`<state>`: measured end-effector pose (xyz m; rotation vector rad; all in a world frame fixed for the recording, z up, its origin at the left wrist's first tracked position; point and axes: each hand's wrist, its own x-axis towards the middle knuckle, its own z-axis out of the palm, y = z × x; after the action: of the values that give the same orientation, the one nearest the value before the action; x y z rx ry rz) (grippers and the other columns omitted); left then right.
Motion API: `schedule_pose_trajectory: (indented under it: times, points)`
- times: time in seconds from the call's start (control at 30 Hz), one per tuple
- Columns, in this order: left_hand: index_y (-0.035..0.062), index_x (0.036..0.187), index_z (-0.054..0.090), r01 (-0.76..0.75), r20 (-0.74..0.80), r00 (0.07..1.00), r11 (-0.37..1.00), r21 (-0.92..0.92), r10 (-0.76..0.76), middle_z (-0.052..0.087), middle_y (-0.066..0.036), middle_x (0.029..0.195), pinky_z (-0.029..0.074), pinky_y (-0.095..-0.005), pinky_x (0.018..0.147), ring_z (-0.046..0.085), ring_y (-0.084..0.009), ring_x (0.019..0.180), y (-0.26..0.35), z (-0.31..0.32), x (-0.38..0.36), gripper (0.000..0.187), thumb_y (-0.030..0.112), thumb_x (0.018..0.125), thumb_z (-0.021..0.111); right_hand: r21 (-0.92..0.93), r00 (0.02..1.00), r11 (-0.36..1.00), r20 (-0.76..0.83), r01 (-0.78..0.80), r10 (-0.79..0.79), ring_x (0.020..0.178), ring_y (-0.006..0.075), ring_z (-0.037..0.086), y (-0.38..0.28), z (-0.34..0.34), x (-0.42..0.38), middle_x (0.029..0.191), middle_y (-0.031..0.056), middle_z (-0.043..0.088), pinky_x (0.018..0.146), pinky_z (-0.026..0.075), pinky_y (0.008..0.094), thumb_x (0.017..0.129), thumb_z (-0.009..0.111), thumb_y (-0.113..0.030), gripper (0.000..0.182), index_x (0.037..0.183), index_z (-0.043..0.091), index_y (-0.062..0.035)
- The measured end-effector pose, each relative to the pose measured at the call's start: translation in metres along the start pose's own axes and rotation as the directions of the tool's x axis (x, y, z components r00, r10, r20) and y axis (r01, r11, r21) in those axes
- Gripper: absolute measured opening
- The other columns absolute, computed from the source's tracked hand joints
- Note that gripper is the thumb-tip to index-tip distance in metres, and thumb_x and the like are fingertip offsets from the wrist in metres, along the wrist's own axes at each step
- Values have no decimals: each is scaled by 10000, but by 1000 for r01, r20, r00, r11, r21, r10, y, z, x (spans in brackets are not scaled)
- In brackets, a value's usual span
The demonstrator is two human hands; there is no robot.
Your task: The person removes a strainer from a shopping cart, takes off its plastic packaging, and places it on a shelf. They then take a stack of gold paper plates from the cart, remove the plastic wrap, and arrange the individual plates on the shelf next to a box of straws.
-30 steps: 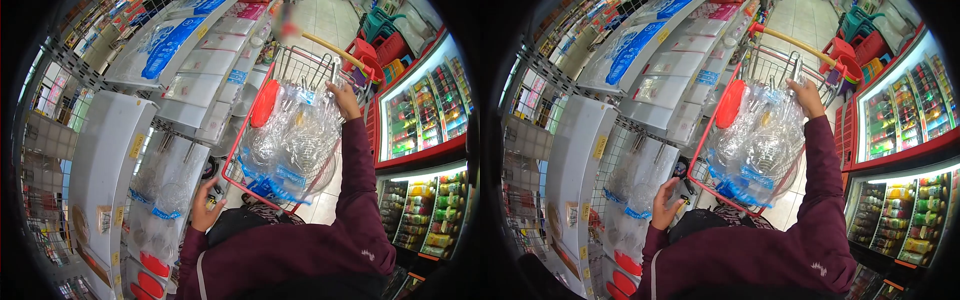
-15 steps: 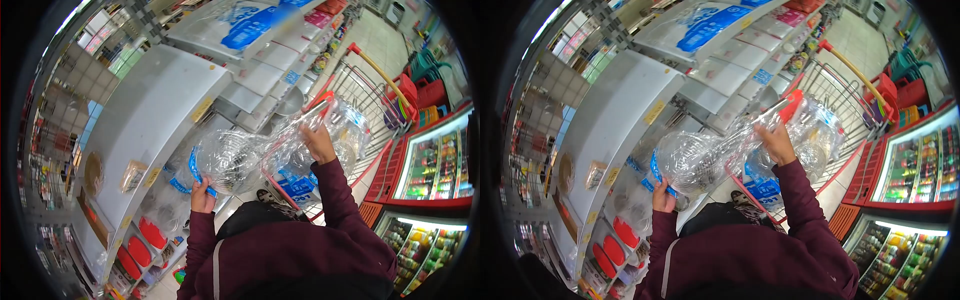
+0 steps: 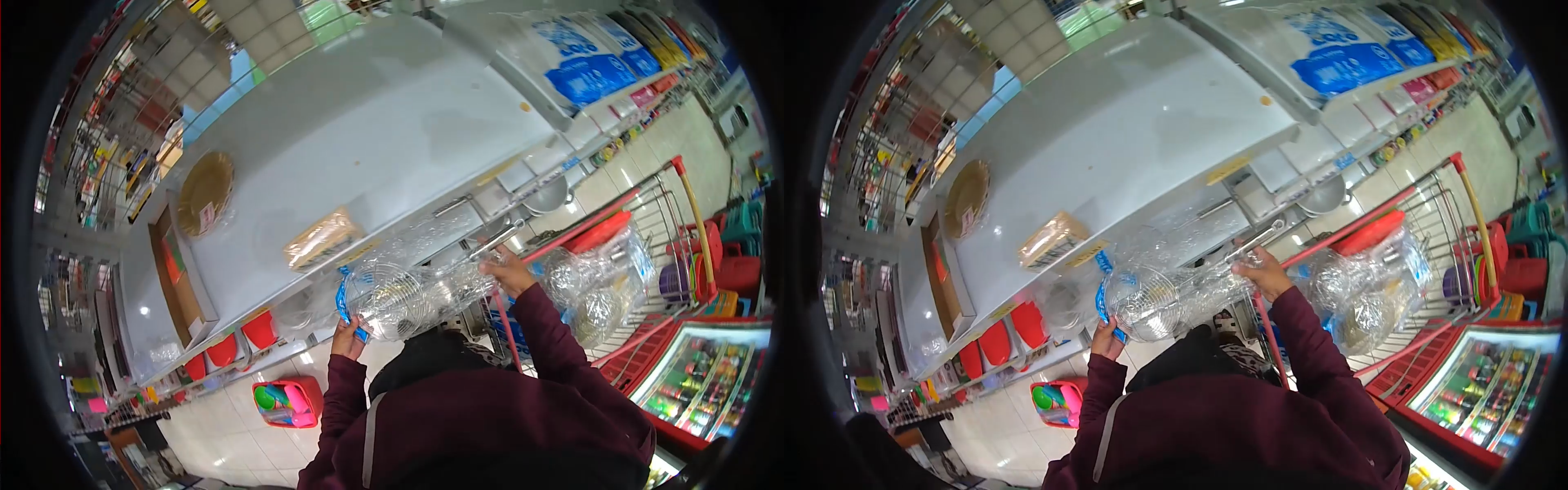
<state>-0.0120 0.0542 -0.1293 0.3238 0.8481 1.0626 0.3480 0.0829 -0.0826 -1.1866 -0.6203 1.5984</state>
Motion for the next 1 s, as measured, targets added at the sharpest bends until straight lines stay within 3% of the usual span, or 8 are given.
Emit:
schedule_pose_trajectory:
  times: [0.07, 0.13, 0.2, 0.3, 0.33, 0.4, 0.73, 1.0]
  points:
    - [90, 1081, 467, 0, -74, 997, 1000, -22, -2, 540, -28, 970, 435, -324, 768, 531, -148, 859, 0, -24, 0, 292, 93, 801, 553, -64, 996, 997, 77, -44, 49, 852, 114, 506, 10, 4, 24, 944, 44, 533, 746, 414, 219, 709, 645, -49, 483, 1152, 454, -48]
    - [85, 1087, 463, -10, -93, 996, 999, 45, 14, 539, -22, 917, 446, -298, 740, 528, -132, 831, 3, -43, 4, 315, 77, 790, 567, -214, 986, 965, 30, -155, 165, 767, 100, 495, 10, 10, 53, 847, 29, 549, 708, 406, 212, 725, 606, -15, 445, 1146, 467, -51]
    - [81, 1057, 478, -44, -163, 985, 993, 106, 61, 532, -10, 867, 447, -267, 674, 520, -103, 785, 14, -33, 21, 290, 65, 784, 574, -321, 991, 938, -22, -129, 129, 778, 96, 503, 21, 6, 92, 846, 26, 555, 706, 404, 214, 720, 619, -49, 463, 1155, 462, -52]
    - [31, 1091, 461, -63, -310, 926, 897, 438, 216, 515, -54, 995, 427, -255, 715, 509, -116, 828, 18, -56, 66, 287, 41, 811, 521, -414, 966, 875, -60, -252, 250, 885, 163, 503, 9, 25, 125, 986, 95, 534, 732, 423, 256, 647, 686, -76, 512, 1098, 464, 18]
    - [17, 1104, 472, 36, -267, 943, 738, 674, 197, 496, -102, 1104, 422, -308, 769, 513, -188, 913, 29, -54, 77, 376, 153, 776, 596, -326, 987, 932, -89, -158, 137, 917, 195, 506, 28, 22, 143, 1004, 115, 536, 754, 421, 288, 664, 659, -107, 483, 1096, 474, 6]
    - [17, 1104, 472, 36, -251, 948, 717, 696, 196, 496, -102, 1105, 421, -309, 770, 513, -190, 914, 30, -54, 88, 380, 158, 774, 597, -239, 991, 970, -134, -51, 19, 949, 226, 508, 42, 15, 163, 1022, 136, 538, 776, 419, 321, 682, 633, -137, 457, 1093, 483, -5]
    - [21, 1109, 473, 64, -175, 967, 485, 872, 187, 496, -111, 1114, 416, -320, 785, 510, -213, 932, 15, -55, 118, 424, 213, 757, 609, -553, 979, 831, -131, 57, -154, 969, 246, 501, 102, 7, 161, 1036, 142, 535, 796, 407, 347, 686, 613, -153, 445, 1090, 489, -13]
    - [24, 1113, 474, 65, -126, 974, 302, 951, 188, 496, -118, 1122, 412, -329, 796, 508, -231, 946, -9, -56, 120, 461, 257, 742, 618, -779, 961, 614, -54, 129, -270, 985, 262, 495, 101, -33, 178, 1046, 148, 532, 812, 398, 367, 690, 597, -167, 437, 1088, 493, -20]
